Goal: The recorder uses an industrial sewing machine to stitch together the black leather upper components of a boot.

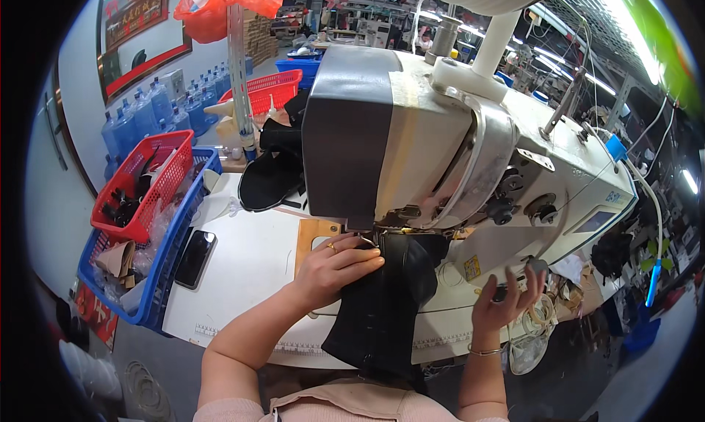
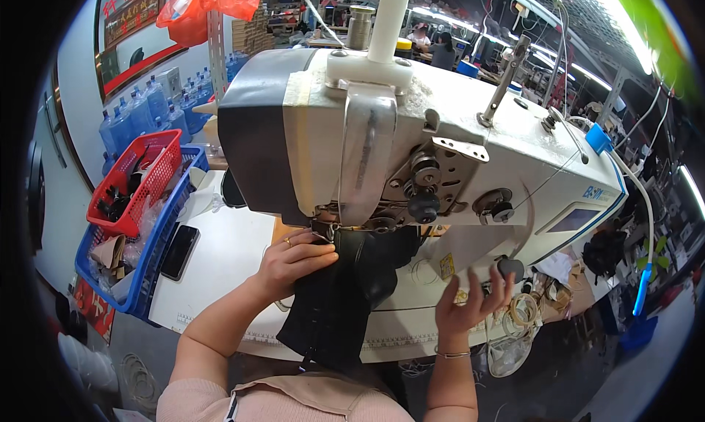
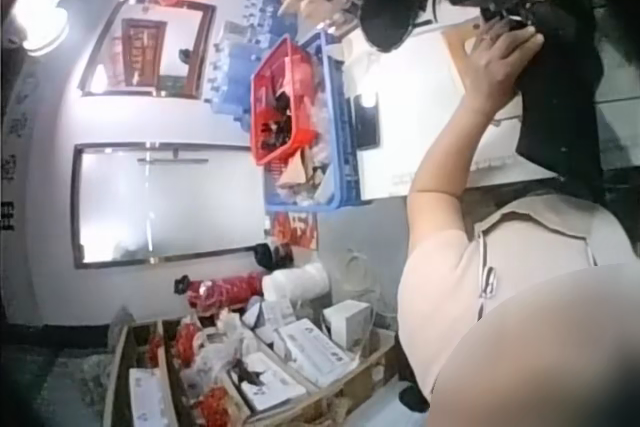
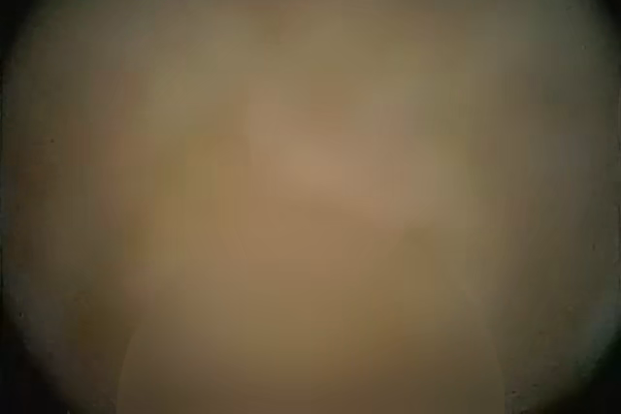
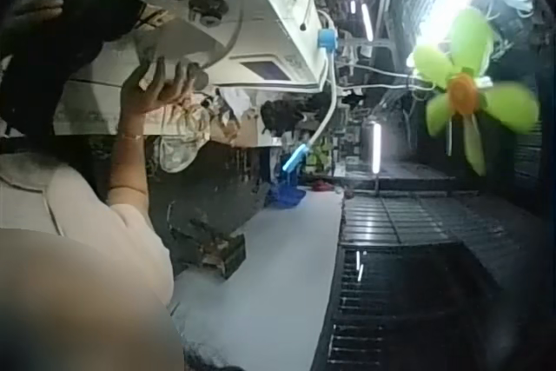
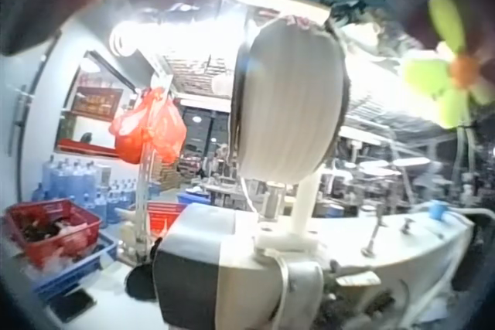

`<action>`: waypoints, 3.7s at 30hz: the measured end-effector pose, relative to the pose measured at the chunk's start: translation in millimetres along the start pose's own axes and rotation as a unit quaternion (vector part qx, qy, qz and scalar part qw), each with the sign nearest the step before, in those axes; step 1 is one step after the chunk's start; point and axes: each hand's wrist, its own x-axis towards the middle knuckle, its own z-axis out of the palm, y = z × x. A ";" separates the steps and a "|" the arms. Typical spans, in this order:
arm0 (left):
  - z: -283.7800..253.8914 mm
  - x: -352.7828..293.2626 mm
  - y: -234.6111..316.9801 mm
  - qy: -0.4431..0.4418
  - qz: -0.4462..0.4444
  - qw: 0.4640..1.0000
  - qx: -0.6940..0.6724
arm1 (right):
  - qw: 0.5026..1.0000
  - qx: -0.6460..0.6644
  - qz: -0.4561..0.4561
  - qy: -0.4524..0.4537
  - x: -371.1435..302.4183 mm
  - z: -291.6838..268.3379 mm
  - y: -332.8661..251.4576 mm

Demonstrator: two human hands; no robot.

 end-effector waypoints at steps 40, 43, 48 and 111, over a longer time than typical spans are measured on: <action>-22.7 -9.5 43.7 -0.117 -0.007 0.991 0.056 | 0.520 0.627 0.475 -0.332 2.1 7.8 -75.7; -21.8 -9.1 41.6 -0.118 -0.008 0.992 0.047 | 0.518 0.628 0.474 -0.334 -0.2 9.7 -74.8; -21.6 -9.0 41.6 -0.114 -0.005 0.992 0.048 | 0.508 0.631 0.475 -0.343 -2.2 10.4 -72.7; -15.2 11.5 7.1 -0.081 -0.049 0.995 -0.039 | 0.995 0.011 0.092 -0.039 -10.9 3.6 45.1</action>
